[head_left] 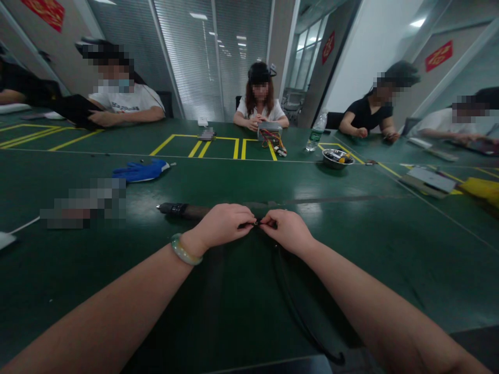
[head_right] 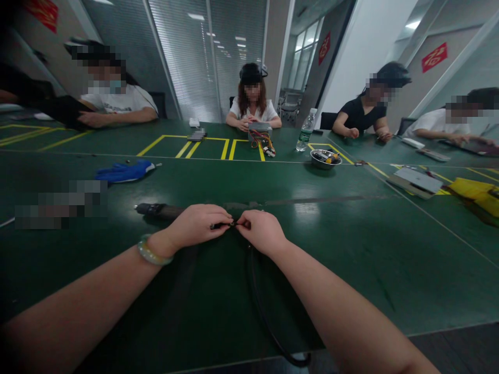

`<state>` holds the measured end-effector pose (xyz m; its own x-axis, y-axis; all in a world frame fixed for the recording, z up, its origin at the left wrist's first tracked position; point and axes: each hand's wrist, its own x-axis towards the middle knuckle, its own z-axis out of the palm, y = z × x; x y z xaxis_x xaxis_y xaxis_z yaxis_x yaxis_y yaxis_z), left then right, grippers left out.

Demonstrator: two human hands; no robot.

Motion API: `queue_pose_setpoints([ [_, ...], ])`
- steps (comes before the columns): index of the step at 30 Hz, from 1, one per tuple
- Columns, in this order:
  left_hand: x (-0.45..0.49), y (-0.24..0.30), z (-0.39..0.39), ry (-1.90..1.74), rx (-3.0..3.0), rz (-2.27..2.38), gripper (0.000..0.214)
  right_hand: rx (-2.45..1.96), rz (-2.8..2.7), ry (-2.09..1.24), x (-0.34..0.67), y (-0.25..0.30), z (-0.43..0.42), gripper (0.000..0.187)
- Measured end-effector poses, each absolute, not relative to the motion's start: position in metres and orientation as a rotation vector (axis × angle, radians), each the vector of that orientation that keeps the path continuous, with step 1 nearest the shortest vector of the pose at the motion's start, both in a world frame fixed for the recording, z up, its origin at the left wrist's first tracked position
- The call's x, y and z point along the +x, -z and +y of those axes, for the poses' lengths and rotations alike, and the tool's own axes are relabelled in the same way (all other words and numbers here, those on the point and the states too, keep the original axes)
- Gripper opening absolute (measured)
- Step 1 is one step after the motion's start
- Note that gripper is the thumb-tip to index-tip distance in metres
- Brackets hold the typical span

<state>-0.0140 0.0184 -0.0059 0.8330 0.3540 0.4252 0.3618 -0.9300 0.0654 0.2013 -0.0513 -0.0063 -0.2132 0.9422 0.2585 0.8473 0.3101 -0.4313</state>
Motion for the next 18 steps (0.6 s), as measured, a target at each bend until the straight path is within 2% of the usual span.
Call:
queue_pose_setpoints([
  [18, -0.01, 0.0, 0.009, 0.665, -3.102, -0.64, 0.014, -1.638, -2.122, -0.411, 0.197, -0.002, -0.058, 0.008],
])
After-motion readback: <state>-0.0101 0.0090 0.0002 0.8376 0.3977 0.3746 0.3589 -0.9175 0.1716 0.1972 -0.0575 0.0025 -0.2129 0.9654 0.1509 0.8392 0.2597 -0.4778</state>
